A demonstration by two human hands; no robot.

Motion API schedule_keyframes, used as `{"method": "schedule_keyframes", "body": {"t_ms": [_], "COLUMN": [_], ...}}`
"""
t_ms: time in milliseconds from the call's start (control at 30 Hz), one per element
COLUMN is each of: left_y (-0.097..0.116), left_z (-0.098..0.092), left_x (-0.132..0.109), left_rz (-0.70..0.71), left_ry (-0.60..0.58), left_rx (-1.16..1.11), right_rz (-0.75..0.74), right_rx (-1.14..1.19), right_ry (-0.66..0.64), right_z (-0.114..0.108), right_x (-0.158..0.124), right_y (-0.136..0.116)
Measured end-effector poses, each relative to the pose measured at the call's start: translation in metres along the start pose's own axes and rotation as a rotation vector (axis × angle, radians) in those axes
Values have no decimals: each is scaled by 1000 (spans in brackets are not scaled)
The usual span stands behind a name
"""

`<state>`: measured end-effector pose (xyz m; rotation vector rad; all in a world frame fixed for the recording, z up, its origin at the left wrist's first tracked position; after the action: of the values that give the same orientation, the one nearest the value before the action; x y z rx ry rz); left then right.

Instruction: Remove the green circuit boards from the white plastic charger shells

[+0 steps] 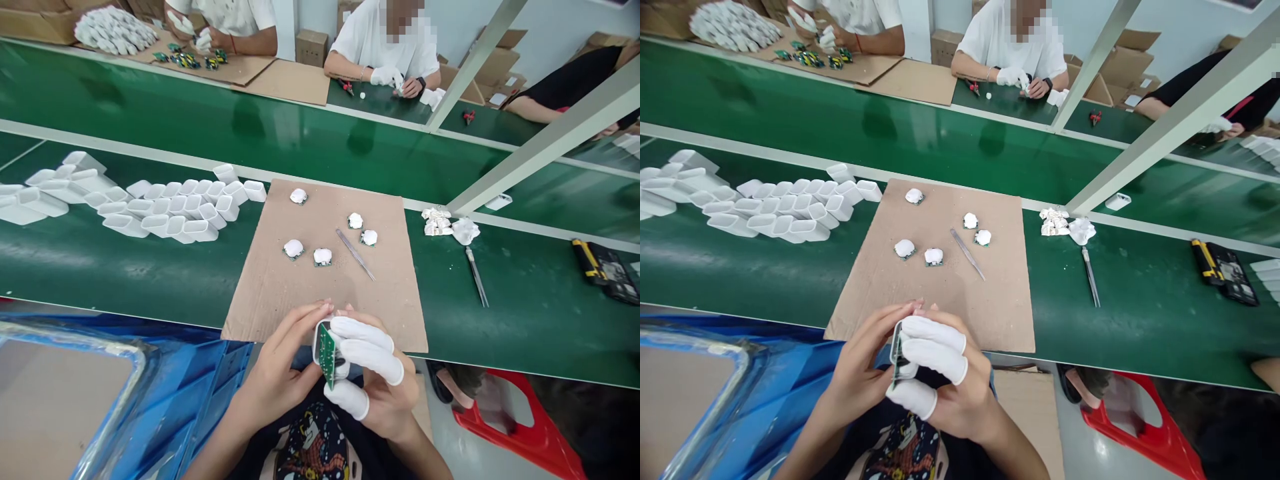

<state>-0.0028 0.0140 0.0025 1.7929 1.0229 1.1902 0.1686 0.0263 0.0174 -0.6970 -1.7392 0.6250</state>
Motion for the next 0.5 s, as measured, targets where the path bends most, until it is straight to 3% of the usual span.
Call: {"method": "schedule_keyframes", "body": {"t_ms": [500], "left_y": [-2], "left_z": [0], "left_x": [3], "left_rz": [22], "left_ry": [4], "left_rx": [-23], "right_rz": [-29], "right_rx": [-73], "right_ry": [44], "right_z": [1], "right_x": [4], "right_y": [-1]}}
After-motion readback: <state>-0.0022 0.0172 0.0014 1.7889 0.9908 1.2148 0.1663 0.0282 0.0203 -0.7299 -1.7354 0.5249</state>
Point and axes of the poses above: each hand's wrist, its own x-axis towards the middle knuckle, its own z-axis out of the palm, y = z × x, the point moved 1 cm from there along x, towards the middle knuckle, and after that the axes turned 7 degrees about -x, right-handed, at the moved point
